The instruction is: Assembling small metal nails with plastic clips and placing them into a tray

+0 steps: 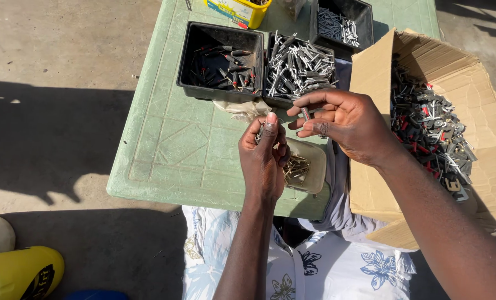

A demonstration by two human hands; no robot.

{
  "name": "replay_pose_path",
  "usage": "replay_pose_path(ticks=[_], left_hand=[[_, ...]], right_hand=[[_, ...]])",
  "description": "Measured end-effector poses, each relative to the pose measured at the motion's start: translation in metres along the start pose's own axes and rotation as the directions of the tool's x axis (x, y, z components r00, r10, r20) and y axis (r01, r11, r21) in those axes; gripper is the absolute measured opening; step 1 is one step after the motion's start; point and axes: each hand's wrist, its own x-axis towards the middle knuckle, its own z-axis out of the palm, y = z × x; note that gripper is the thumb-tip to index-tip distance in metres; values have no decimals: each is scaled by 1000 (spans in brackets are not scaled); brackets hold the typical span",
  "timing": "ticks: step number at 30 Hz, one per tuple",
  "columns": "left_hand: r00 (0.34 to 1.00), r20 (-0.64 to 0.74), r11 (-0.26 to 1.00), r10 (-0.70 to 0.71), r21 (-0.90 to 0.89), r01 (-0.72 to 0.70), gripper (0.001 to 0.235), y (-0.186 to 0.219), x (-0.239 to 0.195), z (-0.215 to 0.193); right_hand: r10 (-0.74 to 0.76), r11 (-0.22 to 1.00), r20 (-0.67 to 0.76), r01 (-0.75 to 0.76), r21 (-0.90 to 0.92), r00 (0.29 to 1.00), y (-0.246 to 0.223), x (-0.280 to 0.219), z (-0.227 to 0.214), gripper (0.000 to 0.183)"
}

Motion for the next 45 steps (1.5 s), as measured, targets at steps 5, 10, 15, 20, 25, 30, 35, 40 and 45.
replay_pose_path(ticks=[5, 10, 15, 20, 25, 30, 35, 40, 45], left_hand=[[1000, 31, 999, -4, 53, 2, 32, -6, -2, -1], [997, 82, 991, -7, 134, -4, 22, -9, -8, 7], [994, 86, 980, 65, 180, -79, 14, -11, -10, 11], [993, 86, 987, 83, 131, -94, 10, -27, -7, 0], [984, 115, 981, 140, 120, -153, 12, -22, -9, 1], [913, 256, 866, 316, 315, -388, 16, -8, -14, 4], [876, 322, 807, 360, 364, -466, 14, -4, -19, 6], [871, 332, 787, 362, 391, -477, 12, -5, -18, 5], [787, 373, 601, 491, 509, -616, 8, -14, -11, 1]], right_hand=[[-151, 981, -58, 142, -136, 987, 26, -13, -4, 33], [-366, 838, -35, 312, -448, 930, -6, -27, 16, 35], [-390, 786, 12, 340, -516, 921, -2, -27, 18, 35], [-359, 873, -44, 318, -371, 932, 21, -22, 6, 38], [-315, 917, -84, 281, -283, 945, 24, -24, 8, 26], [-216, 974, -115, 222, 48, 970, 14, -25, 9, 29], [-144, 965, -122, 167, 201, 982, 23, -24, 3, 28], [-59, 941, -138, 101, 324, 989, 13, -26, 8, 25], [126, 924, -122, -72, 374, 984, 14, -25, 7, 34]])
